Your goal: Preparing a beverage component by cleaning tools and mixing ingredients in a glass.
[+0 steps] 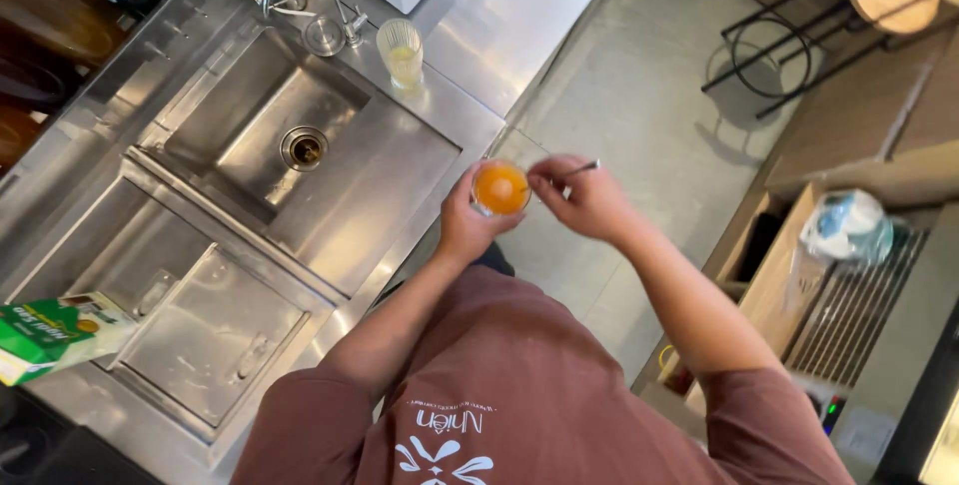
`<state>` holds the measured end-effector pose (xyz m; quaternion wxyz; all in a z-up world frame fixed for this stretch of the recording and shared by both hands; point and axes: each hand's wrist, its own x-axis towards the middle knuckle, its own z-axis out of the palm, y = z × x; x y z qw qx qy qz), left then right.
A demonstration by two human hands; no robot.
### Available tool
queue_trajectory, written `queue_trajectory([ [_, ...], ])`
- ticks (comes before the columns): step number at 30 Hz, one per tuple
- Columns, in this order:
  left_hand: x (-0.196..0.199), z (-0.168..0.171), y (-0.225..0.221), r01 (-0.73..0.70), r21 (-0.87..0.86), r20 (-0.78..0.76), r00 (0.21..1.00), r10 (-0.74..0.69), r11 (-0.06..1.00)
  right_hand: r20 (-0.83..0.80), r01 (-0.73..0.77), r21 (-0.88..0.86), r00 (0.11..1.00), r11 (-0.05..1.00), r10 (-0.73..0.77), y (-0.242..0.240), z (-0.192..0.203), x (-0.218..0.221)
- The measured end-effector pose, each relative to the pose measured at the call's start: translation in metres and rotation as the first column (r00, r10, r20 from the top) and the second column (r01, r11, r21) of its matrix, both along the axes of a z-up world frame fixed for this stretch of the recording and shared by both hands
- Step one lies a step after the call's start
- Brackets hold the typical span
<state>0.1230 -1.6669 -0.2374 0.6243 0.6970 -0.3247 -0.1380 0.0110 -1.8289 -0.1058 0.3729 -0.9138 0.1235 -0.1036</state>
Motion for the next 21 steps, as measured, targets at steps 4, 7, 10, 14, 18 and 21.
queue_trajectory([
  [4, 0.047, -0.005, -0.092, -0.097, 0.025, -0.082, 0.992, 0.099, 0.995, -0.096, -0.056, 0.084, 0.993, 0.995, 0.064, -0.102, 0.001, 0.079],
  [7, 0.081, -0.015, -0.152, -0.182, 0.039, -0.068, 0.981, 0.184, 0.983, -0.126, -0.113, -0.057, 0.986, 0.992, 0.105, -0.167, -0.006, 0.137],
  [10, 0.132, -0.022, -0.204, -0.226, 0.007, -0.012, 0.974, 0.226, 0.974, -0.025, -0.200, -0.128, 0.980, 0.971, 0.198, -0.220, -0.012, 0.200],
  [14, 0.180, -0.033, -0.254, -0.278, -0.058, -0.006, 0.961, 0.278, 0.959, 0.041, -0.255, -0.202, 0.963, 0.946, 0.268, -0.265, -0.021, 0.255],
  [18, 0.219, -0.039, -0.293, -0.375, -0.046, -0.050, 0.927, 0.373, 0.926, 0.094, -0.349, -0.308, 0.915, 0.885, 0.393, -0.305, -0.033, 0.296],
  [21, 0.244, -0.068, -0.314, -0.405, 0.170, -0.168, 0.886, 0.431, 0.898, 0.102, -0.368, -0.337, 0.901, 0.867, 0.422, -0.320, -0.033, 0.316],
])
